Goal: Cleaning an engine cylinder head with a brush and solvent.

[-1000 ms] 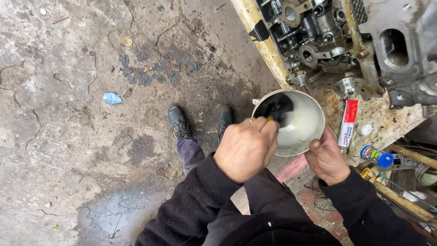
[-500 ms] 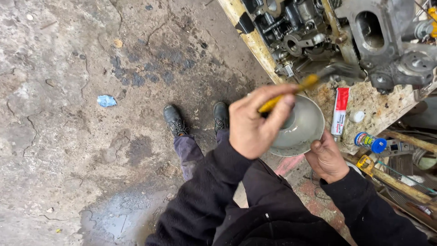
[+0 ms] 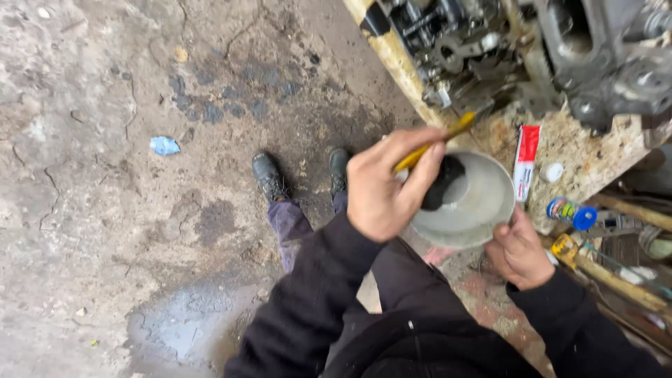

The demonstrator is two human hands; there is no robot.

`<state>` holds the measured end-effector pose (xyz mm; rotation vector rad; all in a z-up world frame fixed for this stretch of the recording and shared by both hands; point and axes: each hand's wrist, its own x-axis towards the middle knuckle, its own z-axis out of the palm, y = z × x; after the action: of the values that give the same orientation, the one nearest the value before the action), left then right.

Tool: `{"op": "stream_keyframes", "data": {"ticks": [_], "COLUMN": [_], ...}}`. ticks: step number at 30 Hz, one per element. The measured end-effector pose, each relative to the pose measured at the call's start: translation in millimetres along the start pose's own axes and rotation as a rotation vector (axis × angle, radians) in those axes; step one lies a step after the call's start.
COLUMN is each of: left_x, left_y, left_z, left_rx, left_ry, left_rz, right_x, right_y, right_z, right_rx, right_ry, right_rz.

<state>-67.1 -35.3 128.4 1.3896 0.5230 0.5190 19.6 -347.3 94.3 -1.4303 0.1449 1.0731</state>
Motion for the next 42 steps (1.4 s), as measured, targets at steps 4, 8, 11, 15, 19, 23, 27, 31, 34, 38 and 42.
{"op": "stream_keyframes", "data": {"ticks": [4, 8, 11, 15, 19, 23, 27, 31, 34, 38, 42], "left_x": [-4.6, 10.9, 8.4, 7.8, 7.9, 12.4, 12.3, 14.6, 21.5, 32.0, 37.9], "left_y": [-0.2, -8.0, -7.2, -16.6, -10.3, -5.6, -4.6, -6.6, -15.9, -22.2, -14.9], "left_z": [-5.6, -12.2, -13.4, -9.8, -10.6, -17.0, -28.0, -20.7, -18.1, -20.5, -27.4], "left_rx": [-0.107, -0.037, -0.017, 0.028, 0.066, 0.152, 0.084, -0.049, -0.032, -0.137, -0.183], "left_ry": [-0.132, -0.115, -0.096, -0.071, -0.122, -0.064, 0.098, 0.050, 0.103, 0.105, 0.056], "left_rz": [0.179, 0.244, 0.264, 0.364, 0.391, 0.385, 0.235, 0.221, 0.094, 0.143, 0.218], "right_x": [0.4, 4.8, 0.0, 0.7, 0.6, 2.0, 3.2, 6.0, 6.0, 8.7, 17.3], "right_y": [-3.1, -2.3, 0.0, 1.6, 1.6, 1.7, 0.0, -1.2, -2.8, -3.7, -10.4], "right_z": [-7.1, -8.7, -8.5, -3.2, -3.0, -1.8, 3.7, 7.4, 11.1, 8.8, 20.1], "right_rx": [0.003, 0.006, 0.010, 0.009, 0.016, 0.030, 0.026, 0.031, 0.042, 0.045, 0.049], "right_ry": [0.011, 0.025, 0.035, 0.029, 0.027, 0.008, -0.006, -0.002, 0.018, 0.000, -0.016], "right_rz": [-0.010, -0.006, 0.004, 0.006, 0.011, 0.010, 0.001, 0.008, 0.031, 0.017, -0.006]}}
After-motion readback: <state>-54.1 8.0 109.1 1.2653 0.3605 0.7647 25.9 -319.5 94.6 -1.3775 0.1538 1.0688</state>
